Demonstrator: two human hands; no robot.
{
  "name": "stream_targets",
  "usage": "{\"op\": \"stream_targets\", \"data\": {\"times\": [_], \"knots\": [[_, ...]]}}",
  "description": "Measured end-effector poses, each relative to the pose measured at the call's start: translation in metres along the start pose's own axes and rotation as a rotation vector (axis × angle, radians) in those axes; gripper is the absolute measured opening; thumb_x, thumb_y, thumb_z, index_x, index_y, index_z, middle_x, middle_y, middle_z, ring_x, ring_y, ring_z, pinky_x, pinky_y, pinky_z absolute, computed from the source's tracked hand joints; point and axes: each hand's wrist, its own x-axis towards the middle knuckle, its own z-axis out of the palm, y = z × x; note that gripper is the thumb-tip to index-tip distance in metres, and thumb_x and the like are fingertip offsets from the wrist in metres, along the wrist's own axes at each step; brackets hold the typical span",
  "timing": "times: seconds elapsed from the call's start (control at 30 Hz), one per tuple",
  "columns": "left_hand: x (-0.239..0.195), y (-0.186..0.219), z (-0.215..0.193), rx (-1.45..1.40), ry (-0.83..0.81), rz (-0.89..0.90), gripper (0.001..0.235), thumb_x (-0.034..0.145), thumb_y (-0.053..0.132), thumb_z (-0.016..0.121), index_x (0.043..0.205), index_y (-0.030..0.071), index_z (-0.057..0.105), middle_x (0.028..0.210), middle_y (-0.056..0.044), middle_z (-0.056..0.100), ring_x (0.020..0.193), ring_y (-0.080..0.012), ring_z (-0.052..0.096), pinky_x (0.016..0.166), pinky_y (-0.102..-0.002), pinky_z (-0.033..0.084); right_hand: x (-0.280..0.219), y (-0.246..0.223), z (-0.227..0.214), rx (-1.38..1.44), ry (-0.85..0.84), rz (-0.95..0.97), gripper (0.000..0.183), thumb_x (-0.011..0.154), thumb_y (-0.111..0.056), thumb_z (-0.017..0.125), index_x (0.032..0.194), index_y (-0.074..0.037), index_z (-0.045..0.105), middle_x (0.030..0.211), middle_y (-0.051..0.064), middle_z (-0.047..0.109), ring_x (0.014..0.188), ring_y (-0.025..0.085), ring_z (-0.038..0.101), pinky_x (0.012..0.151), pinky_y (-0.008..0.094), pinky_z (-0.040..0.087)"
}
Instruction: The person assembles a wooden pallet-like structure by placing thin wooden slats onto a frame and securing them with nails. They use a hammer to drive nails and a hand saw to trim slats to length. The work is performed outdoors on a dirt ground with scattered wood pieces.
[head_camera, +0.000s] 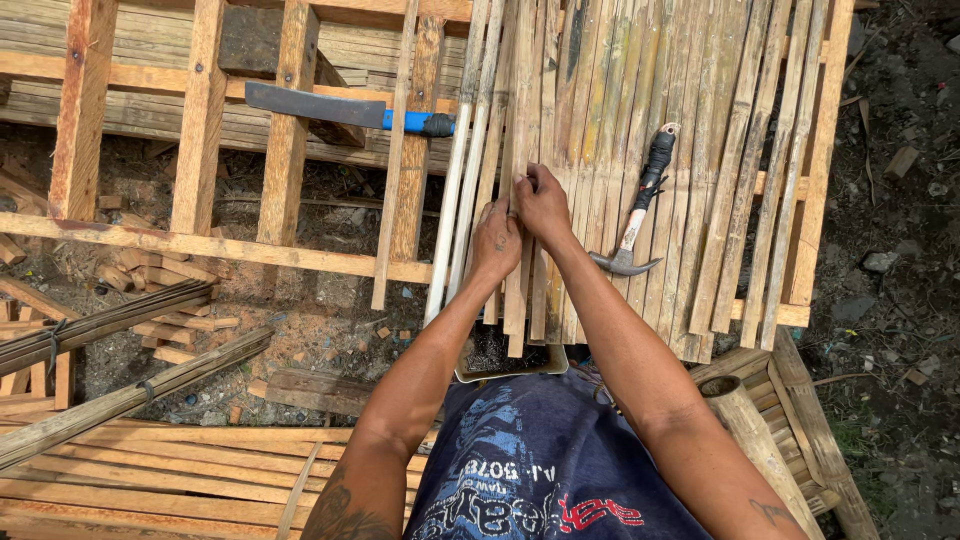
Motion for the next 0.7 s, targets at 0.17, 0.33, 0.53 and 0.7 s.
{"op": "stream_targets", "data": {"times": [0.17, 0.33, 0.53, 0.7], "knots": [[-0.006, 0.027, -0.003, -0.139, -0.047, -0.122, 0.046, 0.102, 0.011, 0.039, 0.146, -0.003, 0.046, 0.121, -0.030, 0.067, 0.108, -0.0441, 0.067, 0.093, -0.052, 0.052, 0.026, 0.016, -0.001, 0.317, -0.062, 0.125, 0.048, 0.104, -0.023, 0.065, 0.141, 0.003, 0.051, 0.113, 0.017, 0.072, 0.100, 0.022, 0.068, 0.086, 0.036, 0.057], [-0.025, 0.086, -0.005, -0.264, -0.051, -0.121, 0.047, 0.107, 0.015, 0.037, 0.151, -0.002, 0.033, 0.096, -0.030, 0.072, 0.082, -0.0440, 0.074, 0.069, -0.053, 0.057, 0.036, -0.001, -0.019, 0.590, 0.011, 0.003, 0.050, 0.107, -0.027, 0.060, 0.145, 0.000, 0.044, 0.083, 0.006, 0.061, 0.067, 0.012, 0.057, 0.059, 0.029, 0.050], [-0.034, 0.118, 0.029, -0.306, 0.019, 0.077, 0.044, 0.105, 0.014, 0.040, 0.147, 0.000, 0.038, 0.100, -0.033, 0.071, 0.087, -0.0490, 0.071, 0.070, -0.054, 0.056, 0.015, -0.003, -0.069, 0.373, 0.116, -0.197, 0.054, 0.109, -0.032, 0.058, 0.148, -0.001, 0.038, 0.075, 0.000, 0.055, 0.061, 0.008, 0.051, 0.052, 0.026, 0.044], [-0.019, 0.105, 0.072, -0.370, 0.024, 0.002, 0.039, 0.108, 0.014, 0.038, 0.144, -0.002, 0.039, 0.092, -0.028, 0.071, 0.084, -0.0425, 0.074, 0.071, -0.052, 0.055, 0.033, 0.005, -0.086, 0.277, 0.196, -0.200, 0.061, 0.108, -0.028, 0.059, 0.157, -0.002, 0.034, 0.075, 0.000, 0.059, 0.063, 0.008, 0.055, 0.054, 0.024, 0.047]]}}
